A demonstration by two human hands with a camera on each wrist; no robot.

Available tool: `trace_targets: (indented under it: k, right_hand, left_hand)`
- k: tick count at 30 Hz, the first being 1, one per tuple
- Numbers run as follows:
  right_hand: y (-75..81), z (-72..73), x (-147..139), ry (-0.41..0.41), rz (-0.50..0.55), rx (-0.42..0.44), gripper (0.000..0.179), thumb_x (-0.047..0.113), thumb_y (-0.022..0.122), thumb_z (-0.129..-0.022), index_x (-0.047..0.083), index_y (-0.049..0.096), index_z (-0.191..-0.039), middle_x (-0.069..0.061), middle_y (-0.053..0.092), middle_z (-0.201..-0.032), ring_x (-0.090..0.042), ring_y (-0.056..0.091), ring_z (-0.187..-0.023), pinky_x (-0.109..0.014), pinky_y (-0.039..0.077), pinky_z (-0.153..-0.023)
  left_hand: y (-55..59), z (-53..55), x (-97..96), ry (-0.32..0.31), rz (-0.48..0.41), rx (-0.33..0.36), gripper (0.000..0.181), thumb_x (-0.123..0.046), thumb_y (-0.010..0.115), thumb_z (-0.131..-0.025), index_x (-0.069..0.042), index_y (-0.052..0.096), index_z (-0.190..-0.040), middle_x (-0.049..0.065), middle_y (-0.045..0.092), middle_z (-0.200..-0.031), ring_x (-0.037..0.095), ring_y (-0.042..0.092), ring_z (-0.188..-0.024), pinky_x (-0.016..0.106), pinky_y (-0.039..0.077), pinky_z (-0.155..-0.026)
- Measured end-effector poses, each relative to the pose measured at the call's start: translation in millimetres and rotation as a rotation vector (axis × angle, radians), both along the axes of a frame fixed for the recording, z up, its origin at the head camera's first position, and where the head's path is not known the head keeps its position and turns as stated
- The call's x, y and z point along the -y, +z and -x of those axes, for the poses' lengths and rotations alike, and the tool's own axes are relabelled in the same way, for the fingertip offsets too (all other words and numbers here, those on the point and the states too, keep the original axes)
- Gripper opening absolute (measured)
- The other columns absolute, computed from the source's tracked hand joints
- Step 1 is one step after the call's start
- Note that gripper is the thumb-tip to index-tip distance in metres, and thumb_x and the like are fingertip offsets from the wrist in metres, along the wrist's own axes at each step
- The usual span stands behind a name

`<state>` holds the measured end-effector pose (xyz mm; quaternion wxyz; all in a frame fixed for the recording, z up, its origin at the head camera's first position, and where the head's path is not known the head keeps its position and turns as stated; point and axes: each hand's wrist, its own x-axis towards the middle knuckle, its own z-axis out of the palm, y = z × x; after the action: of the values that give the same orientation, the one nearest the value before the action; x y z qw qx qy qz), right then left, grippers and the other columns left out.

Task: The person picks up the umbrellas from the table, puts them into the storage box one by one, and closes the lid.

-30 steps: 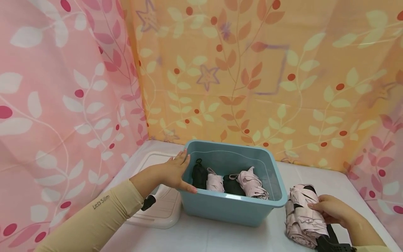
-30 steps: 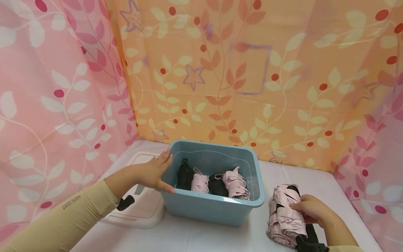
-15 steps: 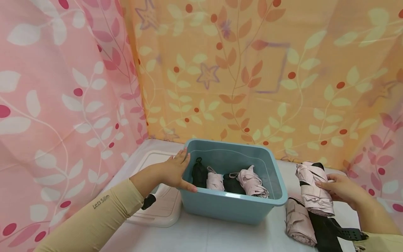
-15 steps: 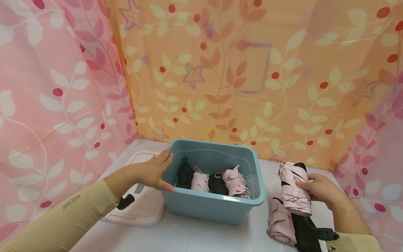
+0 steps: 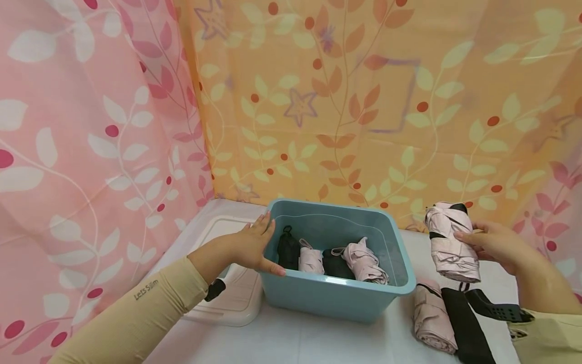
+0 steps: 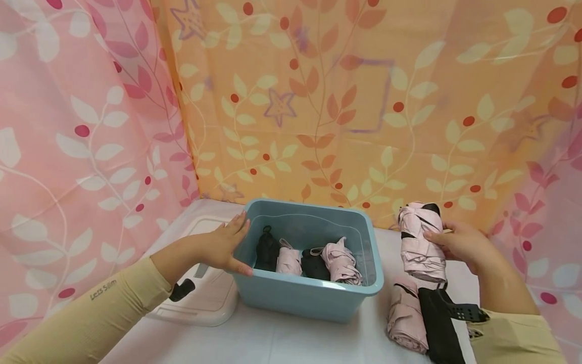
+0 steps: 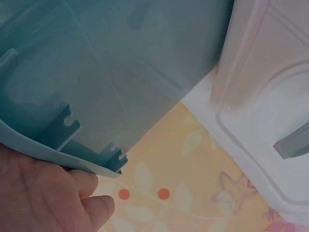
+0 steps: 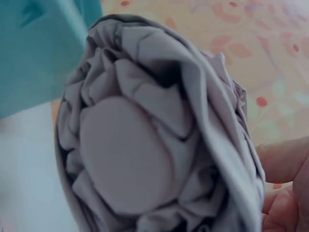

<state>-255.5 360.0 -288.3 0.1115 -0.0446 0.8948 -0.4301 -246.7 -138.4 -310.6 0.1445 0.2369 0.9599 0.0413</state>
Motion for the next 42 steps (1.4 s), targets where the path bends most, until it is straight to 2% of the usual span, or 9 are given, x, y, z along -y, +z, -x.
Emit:
trace_targets:
  k: [8,14,20,24,31,42]
  right_hand:
    - [26.5,11.1,36.5,0.049,0.018,-0.058,0.054,0.024,0.050,-0.095,-0.017,0.031,-0.124,-0.001,0.061,-0.082,-0.016,0.063,-0.072,-0.030,0.052,-0.068]
    - [35.0,17.6,75.1,0.076,0.068,-0.054,0.053,0.024,0.052,-0.094,-0.016,0.033,-0.124,-0.002,0.059,-0.083,-0.014,0.062,-0.072,-0.030,0.052,-0.068]
    - [30.3,27.2,112.4,0.132,0.151,-0.027,0.049,0.020,0.053,-0.093,-0.015,0.035,-0.123,-0.002,0.059,-0.081,-0.014,0.062,-0.071,-0.031,0.052,-0.067]
    - [23.7,34.1,134.5,0.137,0.174,0.005,0.044,0.018,0.054,-0.092,-0.015,0.040,-0.118,-0.001,0.060,-0.079,-0.014,0.062,-0.070,-0.032,0.052,-0.067]
    - [13.3,48.3,167.9,0.117,0.166,0.047,0.038,0.017,0.056,-0.091,-0.012,0.046,-0.112,-0.002,0.059,-0.077,-0.014,0.061,-0.068,-0.030,0.052,-0.065]
    - [6.7,64.7,215.6,0.154,0.115,0.097,0.027,0.015,0.060,-0.088,-0.006,0.053,-0.104,-0.006,0.057,-0.078,-0.016,0.061,-0.066,-0.033,0.053,-0.065]
  left_hand:
    - [0.5,-0.8,0.2,0.001,0.000,-0.005,0.125,-0.082,0.049,-0.063,-0.003,-0.002,-0.146,0.016,-0.015,-0.150,0.027,-0.013,-0.137,0.050,0.006,-0.109]
    - [0.2,-0.8,-0.1,-0.002,-0.001,-0.003,0.124,-0.081,0.049,-0.064,-0.003,-0.001,-0.146,0.016,-0.015,-0.150,0.027,-0.013,-0.137,0.050,0.007,-0.109]
    - [0.9,-0.4,-0.2,0.000,0.003,-0.002,0.125,-0.082,0.049,-0.063,-0.003,-0.001,-0.146,0.016,-0.015,-0.150,0.027,-0.013,-0.137,0.050,0.006,-0.109]
    - [0.4,-0.2,0.4,0.001,0.000,-0.003,0.125,-0.082,0.048,-0.063,-0.003,-0.002,-0.146,0.015,-0.015,-0.150,0.027,-0.014,-0.137,0.050,0.006,-0.109]
    - [-1.7,-0.5,2.3,0.002,0.001,-0.014,0.125,-0.083,0.048,-0.062,-0.003,-0.002,-0.146,0.016,-0.014,-0.151,0.027,-0.013,-0.138,0.050,0.006,-0.109]
    - [-2.1,1.2,1.6,0.006,-0.007,-0.005,0.125,-0.083,0.047,-0.063,-0.005,-0.003,-0.146,0.015,-0.015,-0.151,0.028,-0.013,-0.138,0.049,0.005,-0.110]
